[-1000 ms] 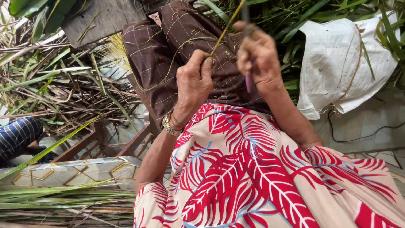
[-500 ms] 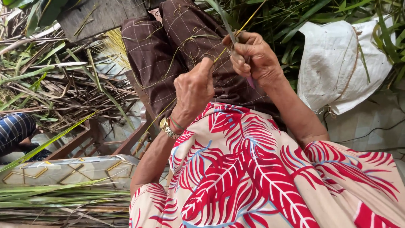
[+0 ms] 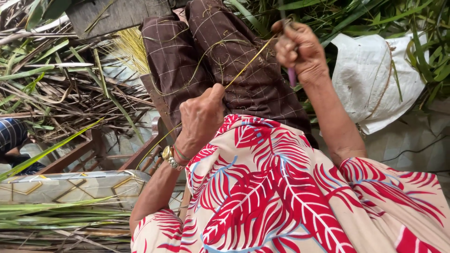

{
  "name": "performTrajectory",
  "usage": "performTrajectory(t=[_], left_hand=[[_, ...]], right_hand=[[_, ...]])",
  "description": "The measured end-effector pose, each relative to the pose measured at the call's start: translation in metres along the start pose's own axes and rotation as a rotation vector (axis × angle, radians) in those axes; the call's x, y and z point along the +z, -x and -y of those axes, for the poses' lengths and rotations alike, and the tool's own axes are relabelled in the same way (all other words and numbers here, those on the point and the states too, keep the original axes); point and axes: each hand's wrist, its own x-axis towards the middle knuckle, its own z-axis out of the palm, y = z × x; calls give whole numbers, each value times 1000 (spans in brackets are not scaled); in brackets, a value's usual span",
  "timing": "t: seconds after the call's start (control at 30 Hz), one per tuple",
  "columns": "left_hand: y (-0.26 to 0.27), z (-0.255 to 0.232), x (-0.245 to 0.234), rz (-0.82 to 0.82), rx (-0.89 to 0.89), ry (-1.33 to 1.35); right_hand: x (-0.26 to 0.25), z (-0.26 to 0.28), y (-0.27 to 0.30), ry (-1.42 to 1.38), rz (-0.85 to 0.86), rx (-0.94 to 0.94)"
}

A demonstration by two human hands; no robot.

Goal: Using a knife to strip the green leafy material away from the central midrib of palm leaves to collect the sticks.

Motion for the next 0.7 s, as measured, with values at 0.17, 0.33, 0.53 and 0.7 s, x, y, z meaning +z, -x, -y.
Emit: performTrajectory(t=[0.17, 0.33, 0.53, 0.7], left_hand=[[-3, 11, -18, -32, -67, 9], [-8, 10, -29, -26, -112, 67], [3, 15, -46, -158, -74, 125], [9, 45, -88, -305, -169, 91]], right_hand=[[-16, 7, -40, 41, 70, -14], [12, 24, -72, 177, 130, -99], [-45, 68, -125, 170, 60, -164], [-139, 121, -176, 314, -174, -189]])
